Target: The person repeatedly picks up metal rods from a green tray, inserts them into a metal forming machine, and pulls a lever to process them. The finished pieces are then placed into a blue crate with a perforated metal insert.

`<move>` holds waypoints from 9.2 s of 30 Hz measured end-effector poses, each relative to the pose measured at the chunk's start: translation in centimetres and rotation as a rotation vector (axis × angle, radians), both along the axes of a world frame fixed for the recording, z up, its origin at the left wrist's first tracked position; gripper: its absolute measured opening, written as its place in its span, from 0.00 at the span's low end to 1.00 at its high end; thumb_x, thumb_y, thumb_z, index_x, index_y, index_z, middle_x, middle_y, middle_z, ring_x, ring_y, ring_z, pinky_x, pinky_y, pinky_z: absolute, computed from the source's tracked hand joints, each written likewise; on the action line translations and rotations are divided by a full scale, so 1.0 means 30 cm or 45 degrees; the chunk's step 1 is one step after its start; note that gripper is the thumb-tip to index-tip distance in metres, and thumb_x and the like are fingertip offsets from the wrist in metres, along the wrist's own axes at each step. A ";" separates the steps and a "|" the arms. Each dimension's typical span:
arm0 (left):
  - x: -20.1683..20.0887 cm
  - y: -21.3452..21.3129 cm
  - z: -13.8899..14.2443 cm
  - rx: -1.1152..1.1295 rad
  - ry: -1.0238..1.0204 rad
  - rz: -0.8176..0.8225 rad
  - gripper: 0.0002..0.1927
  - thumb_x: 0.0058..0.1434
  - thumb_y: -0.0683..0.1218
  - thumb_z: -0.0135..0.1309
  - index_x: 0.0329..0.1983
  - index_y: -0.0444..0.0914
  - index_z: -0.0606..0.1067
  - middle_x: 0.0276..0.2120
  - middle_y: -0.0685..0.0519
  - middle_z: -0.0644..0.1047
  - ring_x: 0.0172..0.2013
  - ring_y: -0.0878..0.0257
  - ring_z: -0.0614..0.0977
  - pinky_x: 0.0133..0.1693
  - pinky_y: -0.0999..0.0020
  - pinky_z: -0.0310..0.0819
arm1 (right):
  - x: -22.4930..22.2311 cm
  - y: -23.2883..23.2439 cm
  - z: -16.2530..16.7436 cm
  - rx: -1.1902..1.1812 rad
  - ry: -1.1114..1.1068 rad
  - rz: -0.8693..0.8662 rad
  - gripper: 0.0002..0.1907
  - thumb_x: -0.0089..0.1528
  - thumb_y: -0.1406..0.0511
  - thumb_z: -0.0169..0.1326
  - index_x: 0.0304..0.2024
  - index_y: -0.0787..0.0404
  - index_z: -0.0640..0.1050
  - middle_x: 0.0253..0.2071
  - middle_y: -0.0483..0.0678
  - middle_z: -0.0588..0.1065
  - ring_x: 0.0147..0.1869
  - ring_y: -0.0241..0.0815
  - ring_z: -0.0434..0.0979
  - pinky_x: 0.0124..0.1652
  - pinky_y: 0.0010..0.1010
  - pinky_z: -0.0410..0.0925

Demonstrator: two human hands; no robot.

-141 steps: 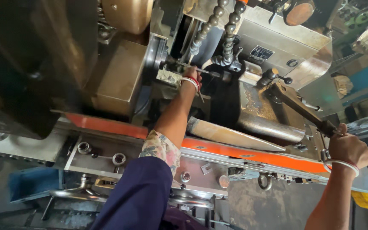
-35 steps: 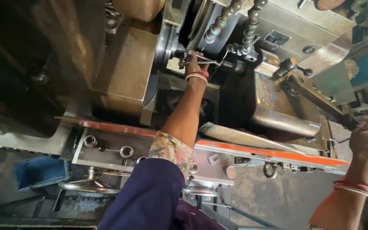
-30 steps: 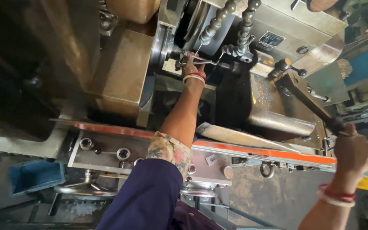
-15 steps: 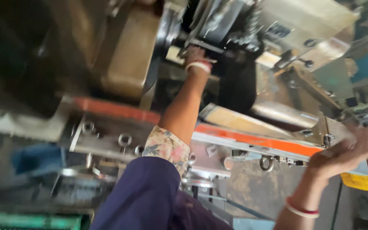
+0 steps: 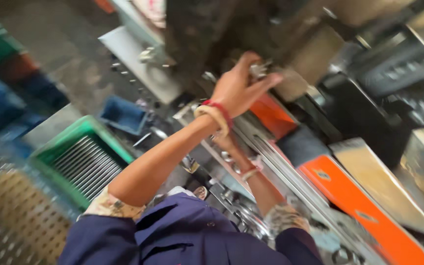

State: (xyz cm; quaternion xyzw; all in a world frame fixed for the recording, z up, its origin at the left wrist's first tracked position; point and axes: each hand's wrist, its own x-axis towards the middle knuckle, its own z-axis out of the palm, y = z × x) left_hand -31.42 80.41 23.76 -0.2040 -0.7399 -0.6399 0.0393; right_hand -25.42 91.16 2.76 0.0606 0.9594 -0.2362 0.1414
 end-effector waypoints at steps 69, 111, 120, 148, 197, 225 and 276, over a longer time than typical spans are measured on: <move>0.595 -1.477 -0.680 0.748 -1.083 0.397 0.22 0.66 0.53 0.60 0.22 0.36 0.69 0.15 0.58 0.65 0.16 0.67 0.60 0.19 0.66 0.49 | 0.348 -1.255 0.097 -0.793 0.814 0.855 0.21 0.82 0.57 0.42 0.36 0.58 0.68 0.25 0.31 0.62 0.32 0.20 0.62 0.32 0.22 0.58; 0.662 -1.966 -0.910 -0.883 -1.015 1.035 0.20 0.64 0.58 0.61 0.41 0.36 0.83 0.41 0.37 0.81 0.43 0.41 0.83 0.48 0.48 0.77 | 0.328 -1.145 -0.263 -0.128 0.205 1.592 0.03 0.58 0.69 0.54 0.34 0.60 0.79 0.36 0.51 0.76 0.47 0.55 0.75 0.48 0.42 0.70; 0.446 -1.962 -0.942 -1.209 -0.982 1.023 0.11 0.64 0.47 0.57 0.46 0.39 0.83 0.49 0.40 0.80 0.51 0.42 0.82 0.49 0.49 0.78 | 0.397 -1.064 -0.238 -0.205 0.316 1.289 0.03 0.59 0.66 0.59 0.33 0.60 0.79 0.34 0.52 0.73 0.43 0.55 0.76 0.43 0.43 0.70; 0.687 -1.440 -0.839 1.189 -0.918 0.256 0.10 0.71 0.50 0.51 0.36 0.41 0.72 0.31 0.54 0.77 0.35 0.63 0.82 0.37 0.68 0.78 | 0.595 -0.975 0.334 -0.461 0.463 0.668 0.12 0.68 0.63 0.50 0.33 0.65 0.72 0.29 0.56 0.69 0.34 0.55 0.72 0.36 0.42 0.64; 0.883 -1.186 -0.368 0.558 -0.481 -0.042 0.18 0.68 0.48 0.55 0.23 0.35 0.74 0.17 0.63 0.67 0.19 0.76 0.65 0.21 0.76 0.53 | 0.799 -0.912 0.361 -1.427 -0.123 0.313 0.25 0.71 0.62 0.54 0.19 0.62 0.69 0.18 0.41 0.61 0.21 0.33 0.55 0.23 0.30 0.48; 0.564 -1.266 -0.778 1.012 -0.985 0.360 0.04 0.68 0.49 0.55 0.41 0.46 0.74 0.26 0.59 0.73 0.23 0.68 0.72 0.25 0.73 0.67 | 1.589 0.044 -0.200 0.226 0.274 -0.688 0.18 0.51 0.56 0.65 0.23 0.64 0.76 0.24 0.59 0.75 0.31 0.61 0.77 0.33 0.48 0.68; -0.048 1.501 -0.119 0.704 -1.538 -0.257 0.08 0.62 0.53 0.53 0.33 0.45 0.72 0.18 0.56 0.71 0.16 0.65 0.66 0.20 0.66 0.57 | 1.508 1.700 0.870 1.465 0.122 -1.518 0.42 0.84 0.46 0.31 0.35 0.62 0.86 0.36 0.65 0.81 0.44 0.68 0.81 0.41 0.53 0.68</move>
